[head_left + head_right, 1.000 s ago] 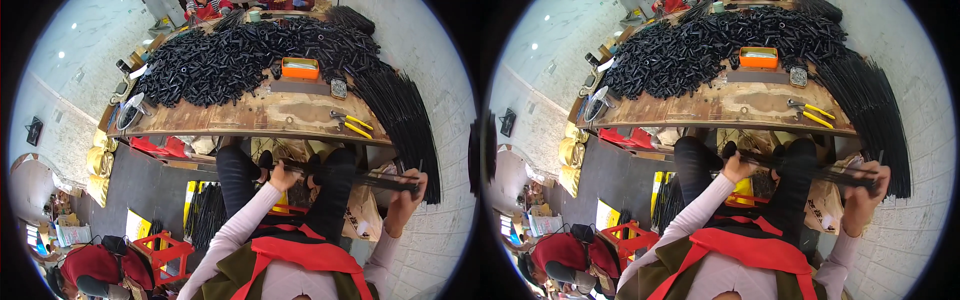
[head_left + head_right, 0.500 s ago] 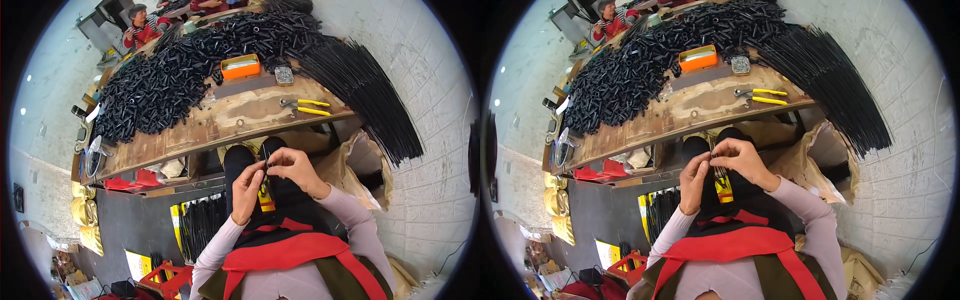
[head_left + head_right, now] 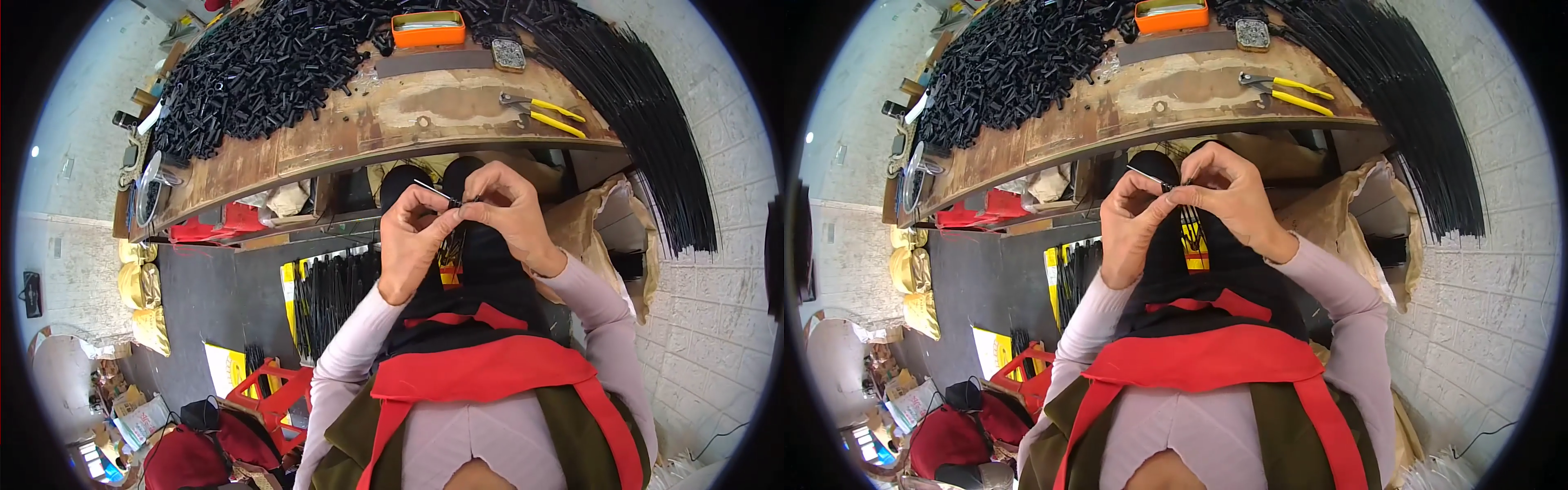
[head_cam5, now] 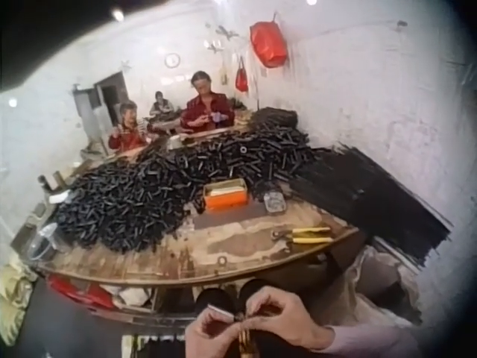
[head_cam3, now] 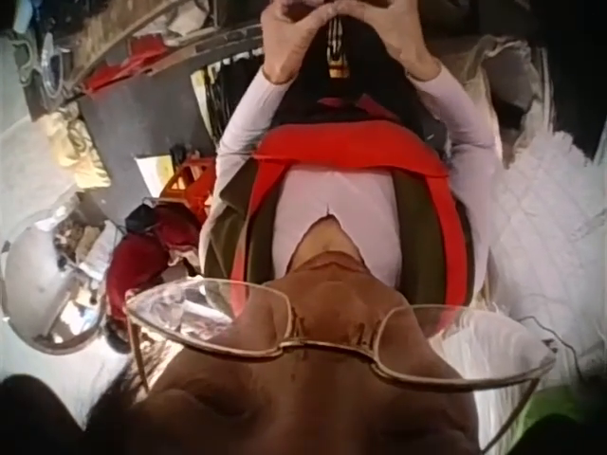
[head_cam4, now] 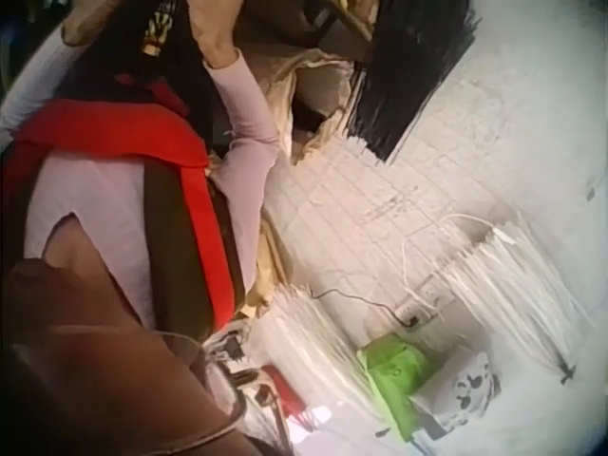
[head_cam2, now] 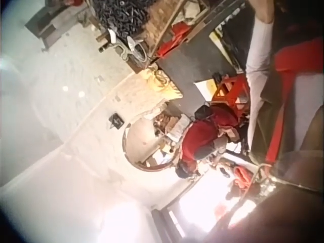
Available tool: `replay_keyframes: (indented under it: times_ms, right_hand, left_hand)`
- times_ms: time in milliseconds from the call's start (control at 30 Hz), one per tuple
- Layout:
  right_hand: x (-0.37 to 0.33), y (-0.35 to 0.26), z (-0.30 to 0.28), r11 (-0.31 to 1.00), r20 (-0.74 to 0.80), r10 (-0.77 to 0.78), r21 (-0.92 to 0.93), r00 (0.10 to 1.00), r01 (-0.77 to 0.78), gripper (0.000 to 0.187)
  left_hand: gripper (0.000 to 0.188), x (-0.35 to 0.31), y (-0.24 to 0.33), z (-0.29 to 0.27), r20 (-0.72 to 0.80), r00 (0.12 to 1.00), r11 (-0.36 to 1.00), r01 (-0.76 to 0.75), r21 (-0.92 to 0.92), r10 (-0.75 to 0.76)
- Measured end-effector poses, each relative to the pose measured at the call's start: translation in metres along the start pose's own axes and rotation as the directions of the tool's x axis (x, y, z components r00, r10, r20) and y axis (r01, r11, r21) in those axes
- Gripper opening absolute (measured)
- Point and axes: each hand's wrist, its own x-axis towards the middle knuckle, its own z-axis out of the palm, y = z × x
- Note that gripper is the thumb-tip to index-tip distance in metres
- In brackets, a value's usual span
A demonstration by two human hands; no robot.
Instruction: Assembling black cable or hose bundles at a factory workbench using nippers and jigs.
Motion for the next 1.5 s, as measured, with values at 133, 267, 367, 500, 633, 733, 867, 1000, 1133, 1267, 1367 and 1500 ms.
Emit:
replay_keyframes:
  times_ms: [133,267,367,500,633,733,867,1000,1133,1267,1367,1500]
  right_hand:
    - [-0.007,0.007,0.004,0.973,-0.085,-0.229,-0.061,0.970,0.224,0.024]
    - [-0.005,-0.005,0.005,0.983,0.020,-0.164,0.086,0.986,0.162,0.025]
    - [-0.001,-0.015,0.002,0.988,0.147,-0.121,0.114,0.982,0.105,0.029]
    - [0.002,-0.026,0.003,0.982,0.232,-0.116,0.174,0.966,0.076,0.028]
    - [-0.004,-0.024,-0.004,0.970,0.185,-0.235,0.108,0.954,0.218,0.020]
    - [-0.007,-0.020,-0.005,0.973,0.114,-0.229,0.039,0.967,0.226,0.022]
    - [-0.001,-0.027,-0.021,0.957,0.107,-0.269,-0.085,0.957,0.278,0.024]
    - [0.045,-0.055,-0.075,0.958,0.061,0.010,-0.285,0.998,0.008,0.024]
    - [0.125,-0.058,-0.190,0.311,-0.024,-0.324,-0.947,0.946,0.083,0.017]
    - [0.179,-0.040,-0.232,-0.101,0.155,-0.530,-0.988,0.834,0.119,0.018]
    - [0.202,-0.032,-0.243,-0.218,0.213,-0.471,-0.968,0.856,0.121,0.020]
    - [0.209,-0.033,-0.255,-0.329,0.254,-0.406,-0.937,0.878,0.119,0.023]
  left_hand:
    - [0.017,-0.010,0.004,0.017,-0.103,0.989,0.994,-0.105,0.020,0.107]
    - [0.021,0.003,0.011,-0.006,0.229,0.973,0.996,0.002,-0.087,0.018]
    - [0.031,0.012,0.017,-0.010,0.344,0.938,0.983,0.105,-0.149,-0.048]
    - [0.030,0.017,0.019,-0.011,0.474,0.880,0.936,0.176,-0.304,-0.011]
    - [0.020,0.009,0.025,-0.001,0.382,0.924,0.988,0.083,-0.133,-0.027]
    - [0.011,0.008,0.003,-0.013,0.365,0.931,0.998,0.020,-0.063,0.005]
    - [0.009,0.016,0.007,0.001,0.350,0.936,0.981,0.081,-0.175,-0.015]
    - [0.010,0.050,0.007,0.002,0.209,0.977,0.992,0.058,-0.109,-0.035]
    - [0.011,0.076,0.010,0.010,0.203,0.977,0.995,0.081,-0.061,-0.067]
    - [0.018,0.087,0.006,0.024,0.253,0.956,0.985,0.166,-0.041,-0.151]
    - [0.019,0.093,0.005,0.020,0.310,0.935,0.981,0.190,-0.025,-0.173]
    - [0.013,0.094,0.004,0.018,0.354,0.920,0.979,0.197,-0.051,-0.166]
